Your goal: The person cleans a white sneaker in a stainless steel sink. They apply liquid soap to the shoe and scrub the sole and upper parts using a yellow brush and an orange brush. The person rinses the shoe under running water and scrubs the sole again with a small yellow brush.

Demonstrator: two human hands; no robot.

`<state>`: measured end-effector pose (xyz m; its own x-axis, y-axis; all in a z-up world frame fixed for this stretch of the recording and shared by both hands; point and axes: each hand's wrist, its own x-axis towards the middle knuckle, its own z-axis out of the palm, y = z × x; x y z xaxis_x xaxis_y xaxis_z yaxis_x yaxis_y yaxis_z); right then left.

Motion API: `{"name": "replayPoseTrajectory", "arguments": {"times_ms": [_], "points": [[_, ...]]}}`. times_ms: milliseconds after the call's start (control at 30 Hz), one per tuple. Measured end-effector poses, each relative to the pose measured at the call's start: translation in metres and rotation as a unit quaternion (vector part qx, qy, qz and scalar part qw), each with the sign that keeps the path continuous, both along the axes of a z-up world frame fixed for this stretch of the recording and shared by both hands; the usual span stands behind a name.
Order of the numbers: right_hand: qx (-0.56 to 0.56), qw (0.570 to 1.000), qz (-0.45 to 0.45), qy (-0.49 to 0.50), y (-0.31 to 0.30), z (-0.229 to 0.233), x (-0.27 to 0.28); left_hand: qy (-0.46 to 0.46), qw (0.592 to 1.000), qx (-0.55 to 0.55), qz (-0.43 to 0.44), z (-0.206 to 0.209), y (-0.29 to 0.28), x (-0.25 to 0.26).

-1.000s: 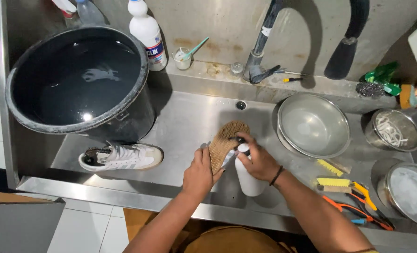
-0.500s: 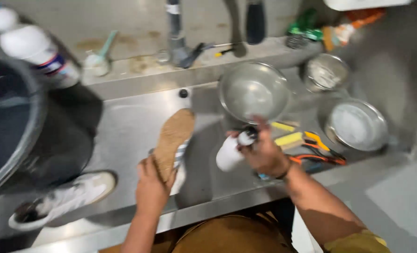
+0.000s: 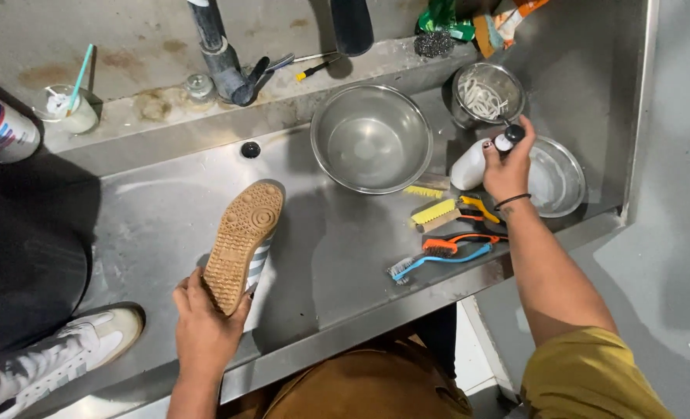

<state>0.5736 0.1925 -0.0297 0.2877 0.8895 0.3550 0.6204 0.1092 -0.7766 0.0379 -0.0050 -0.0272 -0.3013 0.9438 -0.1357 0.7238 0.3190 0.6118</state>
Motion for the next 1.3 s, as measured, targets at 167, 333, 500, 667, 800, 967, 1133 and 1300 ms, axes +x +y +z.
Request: {"name": "replayPoseTrajectory", "arguments": {"times_ms": [167,333,500,667,800,967,1133,1300], "points": [[-0.046,0.999,-0.025,0.004,-0.005,0.007,-0.009,0.029,0.999,-0.033,0.005,0.006,0.006,0.001],[0.078,0.959,-0.047,-0.268,-0.046,0.0,-0.032,0.047,0.999,-0.015,-0.004,0.008,0.007,0.0],[-0.458,0.761,0.043,-0.457,-0.071,-0.016,-0.079,0.07,0.997,-0.043,-0.007,0.005,0.008,0.002],[-0.491,0.716,0.053,-0.493,-0.064,-0.033,-0.083,0.124,0.992,-0.013,-0.032,-0.005,0.003,0.001],[-0.495,0.774,0.041,-0.393,-0.053,-0.049,-0.067,0.093,0.994,-0.045,-0.024,-0.001,0.004,0.0],[-0.461,0.881,-0.062,-0.079,-0.052,0.036,-0.091,0.068,0.996,-0.052,-0.018,0.0,0.004,-0.007],[-0.438,0.725,0.056,0.528,-0.05,0.045,-0.064,0.048,0.994,-0.098,0.014,0.018,0.011,-0.004],[-0.404,0.758,0.088,0.505,-0.032,0.072,-0.095,0.047,0.995,-0.082,0.013,0.015,0.009,-0.003]]}}
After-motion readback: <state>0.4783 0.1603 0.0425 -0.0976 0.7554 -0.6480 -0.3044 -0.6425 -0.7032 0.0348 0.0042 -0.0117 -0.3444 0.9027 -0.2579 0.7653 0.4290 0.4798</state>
